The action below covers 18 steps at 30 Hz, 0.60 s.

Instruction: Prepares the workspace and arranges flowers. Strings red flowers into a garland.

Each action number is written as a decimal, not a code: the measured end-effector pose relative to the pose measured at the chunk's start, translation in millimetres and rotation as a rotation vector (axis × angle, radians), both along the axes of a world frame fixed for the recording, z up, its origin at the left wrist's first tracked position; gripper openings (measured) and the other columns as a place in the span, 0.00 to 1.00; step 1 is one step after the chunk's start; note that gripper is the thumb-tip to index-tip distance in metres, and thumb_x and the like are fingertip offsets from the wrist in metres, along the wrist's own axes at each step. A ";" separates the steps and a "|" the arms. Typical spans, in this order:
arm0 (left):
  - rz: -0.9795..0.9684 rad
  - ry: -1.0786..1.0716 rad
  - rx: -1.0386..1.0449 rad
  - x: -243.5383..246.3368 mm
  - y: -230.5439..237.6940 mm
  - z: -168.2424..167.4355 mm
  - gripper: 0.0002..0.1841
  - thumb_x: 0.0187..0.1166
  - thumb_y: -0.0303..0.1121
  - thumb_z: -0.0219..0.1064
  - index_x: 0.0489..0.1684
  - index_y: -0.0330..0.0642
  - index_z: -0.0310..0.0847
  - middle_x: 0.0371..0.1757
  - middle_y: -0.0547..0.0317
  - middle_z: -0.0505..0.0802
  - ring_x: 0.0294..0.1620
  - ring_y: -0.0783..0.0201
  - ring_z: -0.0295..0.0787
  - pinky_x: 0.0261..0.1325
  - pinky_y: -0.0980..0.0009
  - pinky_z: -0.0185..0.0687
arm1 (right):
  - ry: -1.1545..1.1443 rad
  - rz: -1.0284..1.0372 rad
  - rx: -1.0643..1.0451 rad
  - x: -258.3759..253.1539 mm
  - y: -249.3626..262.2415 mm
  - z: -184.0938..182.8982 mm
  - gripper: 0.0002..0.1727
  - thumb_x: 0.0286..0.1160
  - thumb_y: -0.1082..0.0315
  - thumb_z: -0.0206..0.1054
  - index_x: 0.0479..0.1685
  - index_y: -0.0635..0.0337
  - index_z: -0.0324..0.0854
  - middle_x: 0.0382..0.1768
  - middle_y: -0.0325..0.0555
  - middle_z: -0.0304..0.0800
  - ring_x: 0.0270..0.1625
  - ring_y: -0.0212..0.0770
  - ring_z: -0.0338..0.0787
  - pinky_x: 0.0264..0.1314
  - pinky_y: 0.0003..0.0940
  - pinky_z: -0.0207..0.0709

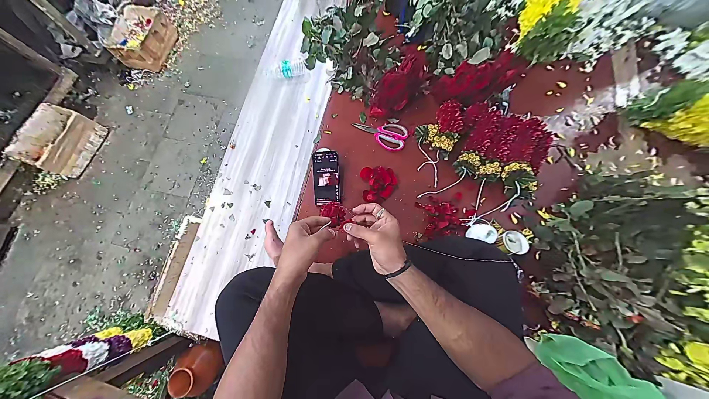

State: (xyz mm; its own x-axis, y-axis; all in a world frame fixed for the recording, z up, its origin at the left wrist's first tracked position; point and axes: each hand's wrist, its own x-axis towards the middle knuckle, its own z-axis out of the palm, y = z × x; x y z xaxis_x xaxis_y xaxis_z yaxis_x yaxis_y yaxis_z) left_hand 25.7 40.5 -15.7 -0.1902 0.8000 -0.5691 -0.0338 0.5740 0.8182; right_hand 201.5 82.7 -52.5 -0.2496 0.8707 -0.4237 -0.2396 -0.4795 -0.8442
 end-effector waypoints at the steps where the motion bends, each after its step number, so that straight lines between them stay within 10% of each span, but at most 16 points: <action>1: -0.022 0.016 -0.004 1.0 -0.2 0.5 0.11 0.73 0.24 0.74 0.52 0.34 0.91 0.35 0.56 0.96 0.31 0.68 0.88 0.39 0.72 0.83 | -0.016 -0.013 -0.019 -1.1 -1.2 -1.8 0.23 0.59 0.83 0.79 0.56 0.65 0.82 0.34 0.56 0.91 0.24 0.42 0.87 0.22 0.32 0.81; 13: -0.098 0.192 0.032 1.1 -1.2 -8.9 0.05 0.72 0.31 0.78 0.28 0.42 0.94 0.22 0.60 0.92 0.21 0.69 0.84 0.30 0.68 0.80 | -0.200 0.080 -0.061 -8.9 -8.5 -11.8 0.32 0.54 0.79 0.81 0.65 0.60 0.76 0.27 0.44 0.84 0.24 0.37 0.79 0.23 0.31 0.72; 18: -0.109 0.291 -0.023 -6.3 -2.4 -8.7 0.06 0.71 0.33 0.78 0.25 0.44 0.93 0.21 0.62 0.91 0.23 0.69 0.85 0.32 0.65 0.82 | -0.505 0.231 0.236 7.1 4.2 -2.7 0.44 0.43 0.80 0.78 0.74 0.53 0.73 0.50 0.46 0.83 0.49 0.45 0.85 0.42 0.45 0.83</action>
State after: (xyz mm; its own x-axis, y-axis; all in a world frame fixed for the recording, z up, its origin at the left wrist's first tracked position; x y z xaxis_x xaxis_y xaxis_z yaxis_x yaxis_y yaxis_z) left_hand 19.4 38.1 -24.3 -0.2613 0.8123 -0.5214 0.2626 0.5796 0.7714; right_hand 208.6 86.8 -55.2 -0.2618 0.9027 -0.3415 0.3073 -0.2575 -0.9161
